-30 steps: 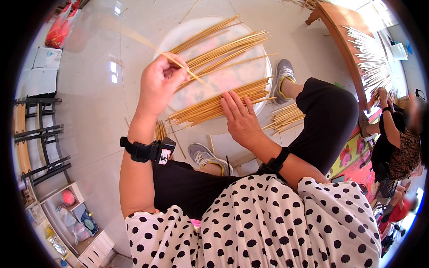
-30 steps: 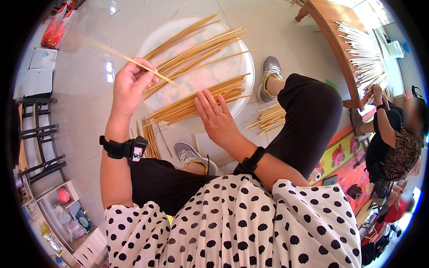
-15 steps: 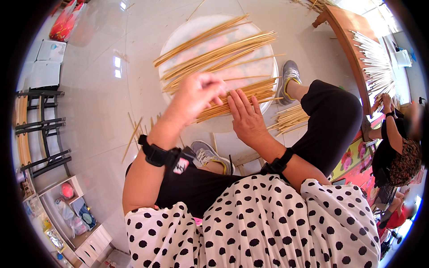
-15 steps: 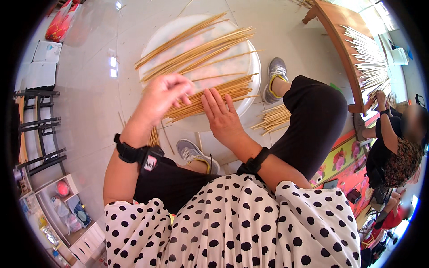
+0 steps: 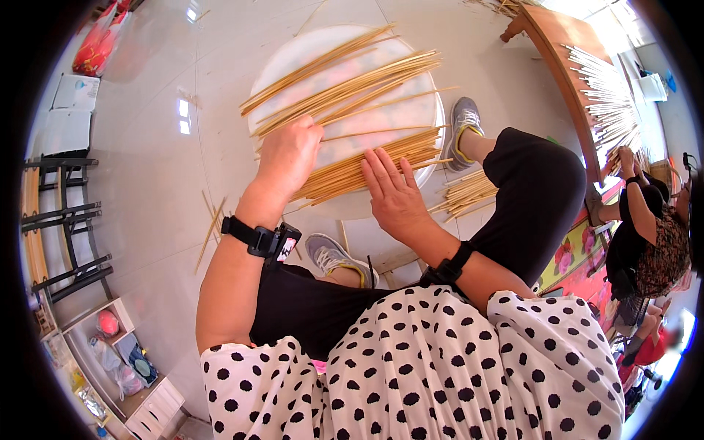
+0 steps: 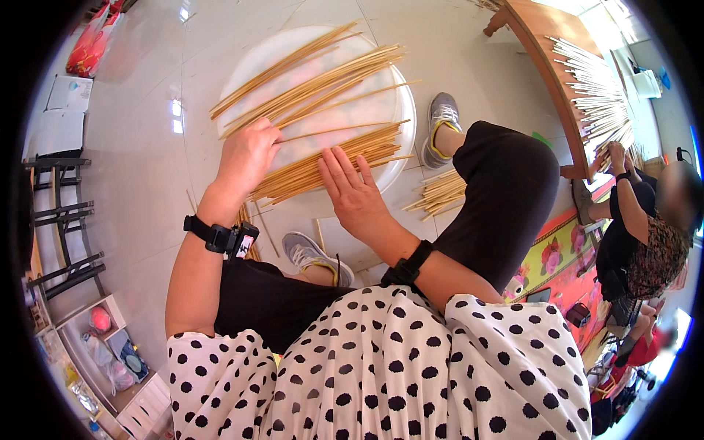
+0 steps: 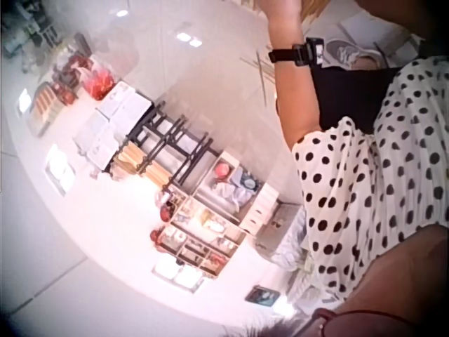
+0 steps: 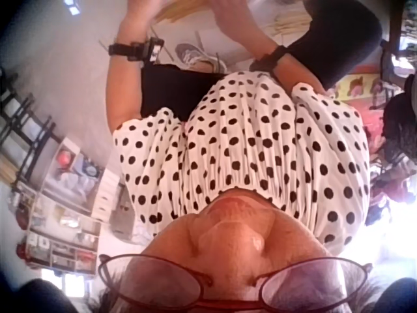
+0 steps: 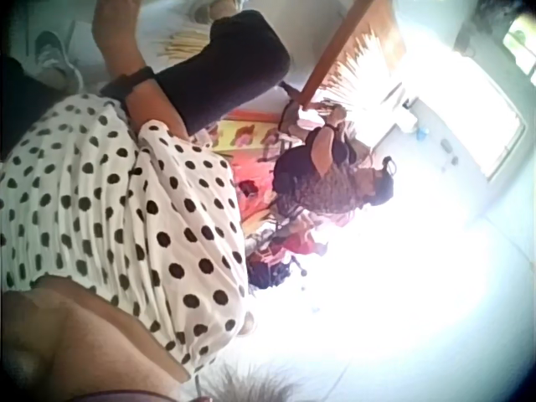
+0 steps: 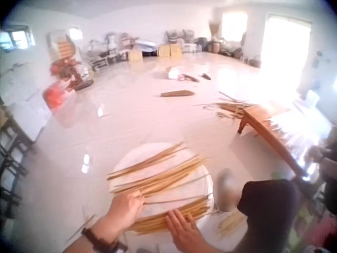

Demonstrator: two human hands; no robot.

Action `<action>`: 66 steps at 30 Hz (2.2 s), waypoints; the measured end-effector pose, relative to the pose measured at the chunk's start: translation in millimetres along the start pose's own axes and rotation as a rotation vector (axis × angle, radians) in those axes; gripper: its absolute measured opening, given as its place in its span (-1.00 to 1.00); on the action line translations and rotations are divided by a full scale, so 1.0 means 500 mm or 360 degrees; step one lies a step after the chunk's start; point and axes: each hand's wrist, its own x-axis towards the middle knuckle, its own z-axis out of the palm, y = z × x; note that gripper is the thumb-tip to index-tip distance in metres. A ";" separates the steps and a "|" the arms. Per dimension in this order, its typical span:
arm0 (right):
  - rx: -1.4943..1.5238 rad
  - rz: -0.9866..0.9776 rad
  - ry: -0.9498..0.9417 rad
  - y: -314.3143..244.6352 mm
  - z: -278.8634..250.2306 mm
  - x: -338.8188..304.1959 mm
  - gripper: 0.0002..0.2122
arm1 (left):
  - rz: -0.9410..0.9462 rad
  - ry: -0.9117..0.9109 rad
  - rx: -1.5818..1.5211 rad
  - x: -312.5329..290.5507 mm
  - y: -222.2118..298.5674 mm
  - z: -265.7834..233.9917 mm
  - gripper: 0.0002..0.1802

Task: The person sorts thin wooden sticks on a flat surface by hand, picking them up from the floor and aligning them into a bundle.

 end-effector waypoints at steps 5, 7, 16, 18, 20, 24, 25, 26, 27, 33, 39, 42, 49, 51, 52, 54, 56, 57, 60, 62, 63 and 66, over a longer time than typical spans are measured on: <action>-0.0031 -0.0004 -0.0020 0.001 0.001 -0.001 -0.39 | 0.0043 -0.0030 0.0069 0.004 0.001 0.014 -0.94; -0.0057 -0.0005 -0.0017 0.000 0.002 -0.001 -0.39 | 0.0050 -0.0016 0.0079 0.004 0.003 0.014 -0.94; -0.0077 -0.0006 0.0002 -0.001 -0.003 -0.001 -0.41 | 0.0123 0.0090 0.0103 0.006 0.016 0.011 -0.93; -0.0084 -0.0007 0.0006 -0.001 -0.002 -0.001 -0.41 | 0.0117 0.0064 0.0098 0.003 0.021 0.005 -0.93; -0.0093 -0.0009 0.0000 -0.002 -0.003 0.001 -0.41 | 0.0121 0.0042 0.0060 -0.002 0.023 0.001 -0.93; -0.0080 0.0001 -0.0002 -0.002 -0.006 0.001 -0.41 | 0.0064 0.0032 -0.0155 -0.005 0.024 -0.016 -0.97; -0.0072 0.0002 0.0002 -0.001 -0.005 0.001 -0.40 | 0.0069 0.0039 -0.0184 -0.004 0.023 -0.014 -0.98; -0.0064 0.0003 0.0006 -0.001 -0.004 0.000 -0.40 | 0.0074 0.0046 -0.0213 -0.003 0.022 -0.012 -0.98; -0.0065 -0.0002 0.0012 -0.002 -0.003 0.000 -0.40 | 0.0097 0.0055 -0.0258 -0.003 0.024 -0.008 -0.98; -0.0107 -0.0005 0.0005 0.001 0.002 -0.001 -0.39 | 0.0090 0.0001 -0.0314 0.001 0.041 0.022 -0.97; -0.0047 0.0000 0.0019 -0.001 0.007 -0.001 -0.39 | 0.0165 -0.0019 -0.0391 -0.008 0.038 0.028 -0.93; -0.0011 0.0011 0.0026 0.001 0.007 0.000 -0.39 | 0.0210 -0.0094 -0.0421 -0.005 0.032 0.021 -0.89; -0.0005 0.0016 0.0027 -0.002 0.001 0.003 -0.40 | 0.0166 -0.0414 -0.0596 0.000 0.007 0.006 -0.69; 0.0001 0.0028 0.0028 -0.003 0.001 0.004 -0.41 | 0.0076 -0.0524 -0.0715 0.003 0.004 -0.005 -0.65; -0.0037 0.0027 0.0020 -0.003 0.000 0.004 -0.41 | 0.0056 -0.0535 -0.0778 0.003 0.001 -0.009 -0.63; -0.0032 0.0030 0.0033 -0.003 -0.001 0.005 -0.41 | -0.0008 -0.0572 -0.0881 0.005 -0.003 -0.015 -0.61; -0.0040 0.0041 0.0032 -0.005 -0.002 0.007 -0.41 | -0.0094 -0.0628 -0.0963 0.006 -0.005 -0.018 -0.60; -0.0040 0.0039 0.0039 -0.004 -0.002 0.006 -0.41 | -0.0094 -0.0644 -0.0959 0.005 -0.004 -0.018 -0.61; -0.0039 0.0033 0.0053 -0.002 -0.002 0.007 -0.41 | 0.0057 -0.0610 -0.0761 0.003 0.001 -0.017 -0.67; -0.0034 0.0027 0.0050 -0.003 -0.001 0.005 -0.41 | 0.0340 -0.0470 -0.0374 -0.019 0.019 -0.014 -0.71; -0.0037 0.0017 0.0043 -0.004 -0.001 0.006 -0.41 | 0.0285 -0.0440 -0.0243 -0.033 0.037 -0.013 -0.72; -0.0047 0.0020 0.0037 -0.006 -0.003 0.007 -0.41 | 0.0183 -0.0279 0.0130 -0.074 0.108 0.016 -0.68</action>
